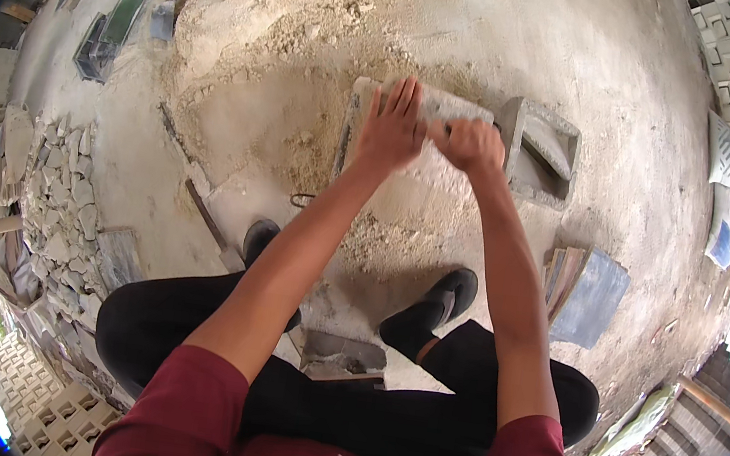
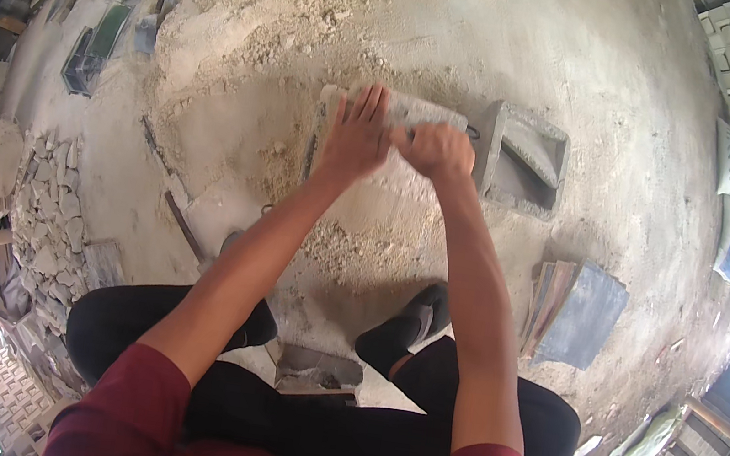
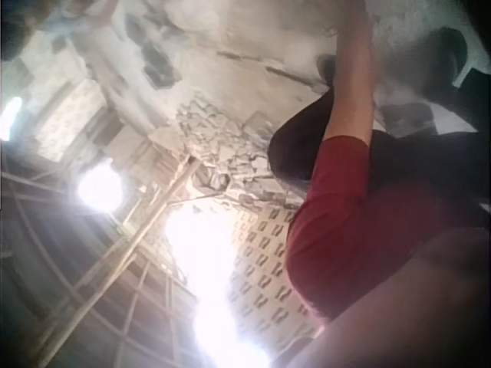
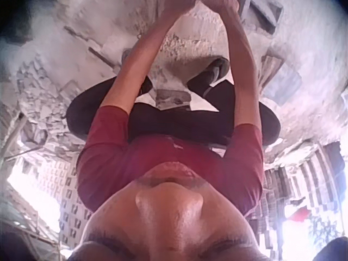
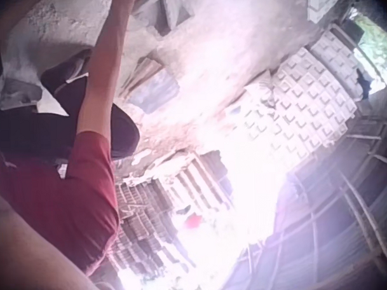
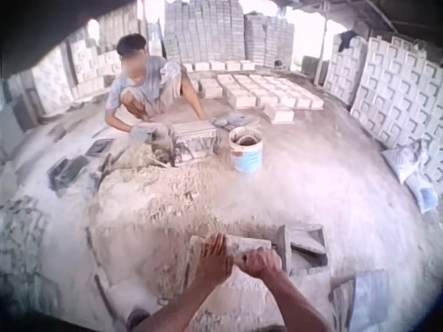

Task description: The person prepares stone tiles by applying a sandy mixture and using a trowel to scrape and level the surface of each tile.

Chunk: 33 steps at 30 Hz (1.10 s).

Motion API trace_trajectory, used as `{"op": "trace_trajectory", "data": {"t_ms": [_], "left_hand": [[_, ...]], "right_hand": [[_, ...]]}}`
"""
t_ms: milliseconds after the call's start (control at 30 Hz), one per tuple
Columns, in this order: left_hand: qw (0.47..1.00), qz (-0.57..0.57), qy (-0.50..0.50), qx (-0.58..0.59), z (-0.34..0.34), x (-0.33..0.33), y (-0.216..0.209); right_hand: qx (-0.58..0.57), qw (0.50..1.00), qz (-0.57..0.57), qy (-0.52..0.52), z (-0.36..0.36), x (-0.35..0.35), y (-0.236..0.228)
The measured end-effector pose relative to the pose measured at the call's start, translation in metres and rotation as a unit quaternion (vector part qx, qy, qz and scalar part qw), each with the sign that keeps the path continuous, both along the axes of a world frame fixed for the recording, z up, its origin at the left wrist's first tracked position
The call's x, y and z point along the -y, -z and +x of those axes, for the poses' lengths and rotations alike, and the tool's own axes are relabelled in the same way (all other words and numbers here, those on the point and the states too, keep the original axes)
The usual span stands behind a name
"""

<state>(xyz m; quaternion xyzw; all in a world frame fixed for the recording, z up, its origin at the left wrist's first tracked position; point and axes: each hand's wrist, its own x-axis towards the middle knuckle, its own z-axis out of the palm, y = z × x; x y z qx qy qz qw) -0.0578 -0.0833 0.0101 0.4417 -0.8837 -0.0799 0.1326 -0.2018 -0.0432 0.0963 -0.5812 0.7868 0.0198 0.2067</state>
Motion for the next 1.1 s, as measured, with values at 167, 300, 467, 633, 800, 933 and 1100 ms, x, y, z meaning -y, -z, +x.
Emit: {"op": "trace_trajectory", "data": {"t_ms": [167, 300, 467, 633, 800, 933, 1100], "left_hand": [[0.998, -0.003, 0.052, 0.044, 0.019, 0.0, 0.007], [0.996, 0.051, 0.044, 0.059, 0.069, -0.084, 0.008], [0.996, 0.056, 0.013, 0.074, 0.079, -0.083, -0.004], [0.999, -0.011, -0.015, 0.029, 0.055, -0.007, 0.001], [0.999, -0.015, -0.03, 0.027, 0.046, 0.039, 0.006], [0.995, 0.003, -0.01, 0.095, 0.06, 0.004, 0.011], [0.994, 0.059, 0.032, 0.088, 0.065, -0.069, 0.002]], "right_hand": [[0.058, 0.997, 0.012, 0.047, 0.025, -0.02, -0.001], [0.077, 0.994, 0.074, -0.034, 0.057, -0.086, 0.024], [0.063, 0.997, 0.038, -0.024, 0.073, -0.075, 0.015], [0.031, 0.997, -0.018, -0.073, 0.044, 0.003, 0.022], [0.014, 0.996, -0.058, -0.07, 0.044, 0.036, 0.013], [0.065, 0.996, 0.033, -0.059, 0.058, 0.006, 0.011], [0.071, 0.996, 0.058, -0.016, 0.07, -0.077, 0.006]]}}
